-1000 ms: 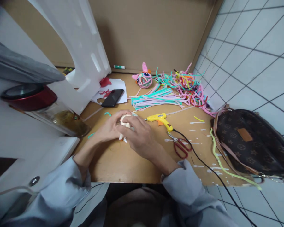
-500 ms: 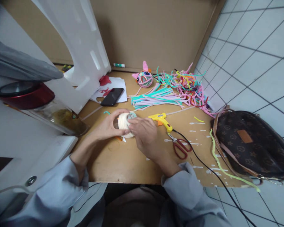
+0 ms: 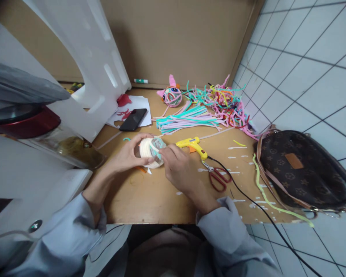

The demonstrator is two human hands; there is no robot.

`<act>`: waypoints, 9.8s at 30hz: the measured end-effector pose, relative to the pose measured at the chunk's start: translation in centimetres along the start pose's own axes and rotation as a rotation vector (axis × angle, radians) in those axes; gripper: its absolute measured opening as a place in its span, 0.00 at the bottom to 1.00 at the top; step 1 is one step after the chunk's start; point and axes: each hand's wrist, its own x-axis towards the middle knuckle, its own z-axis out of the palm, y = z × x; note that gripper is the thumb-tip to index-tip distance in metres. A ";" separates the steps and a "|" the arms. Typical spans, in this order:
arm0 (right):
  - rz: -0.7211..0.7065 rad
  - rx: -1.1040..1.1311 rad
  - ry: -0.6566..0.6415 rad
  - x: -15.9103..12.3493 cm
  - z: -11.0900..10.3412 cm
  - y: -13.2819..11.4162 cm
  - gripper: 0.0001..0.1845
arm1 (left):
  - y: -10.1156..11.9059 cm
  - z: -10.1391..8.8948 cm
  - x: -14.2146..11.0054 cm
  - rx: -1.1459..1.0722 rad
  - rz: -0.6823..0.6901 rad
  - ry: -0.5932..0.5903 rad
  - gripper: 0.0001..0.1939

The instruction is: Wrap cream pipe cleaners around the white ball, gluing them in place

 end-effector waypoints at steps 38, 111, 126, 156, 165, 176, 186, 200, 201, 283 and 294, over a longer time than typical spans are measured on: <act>-0.065 0.060 0.092 0.7 0.4 -0.8 0.12 | 0.4 0.1 0.0 0.054 0.023 0.001 0.35; -0.063 0.052 0.009 0.6 0.6 -0.6 0.12 | -0.3 0.4 -0.4 0.106 0.149 -0.015 0.34; -0.078 0.117 0.034 0.6 0.7 -0.6 0.12 | 0.0 0.5 -0.3 0.123 0.116 -0.020 0.37; -0.038 0.087 0.016 0.7 0.5 -0.7 0.12 | -0.4 -0.1 -0.2 0.187 0.228 -0.033 0.35; -0.029 0.074 0.030 0.5 0.5 -0.7 0.13 | -0.3 -0.1 -0.2 0.182 0.220 -0.034 0.35; -0.096 -0.021 0.047 0.2 1.0 -0.6 0.13 | 0.3 0.1 -0.3 0.209 0.186 -0.022 0.36; -0.076 -0.039 0.025 -0.1 1.4 -0.5 0.15 | 0.6 0.2 -0.5 0.132 0.116 0.003 0.33; -0.078 -0.056 0.040 0.2 1.1 -0.7 0.14 | 0.6 0.3 -0.7 0.087 0.109 -0.017 0.29; -0.081 -0.061 0.042 0.2 1.1 -0.7 0.14 | 0.6 0.3 -0.7 0.086 0.104 -0.021 0.30; -0.079 0.010 0.050 0.2 1.0 -0.7 0.12 | 0.6 0.0 -1.0 0.239 0.186 -0.005 0.23; -0.058 -0.016 0.076 0.3 1.1 -0.5 0.14 | 0.4 0.3 -0.7 0.244 0.274 0.031 0.20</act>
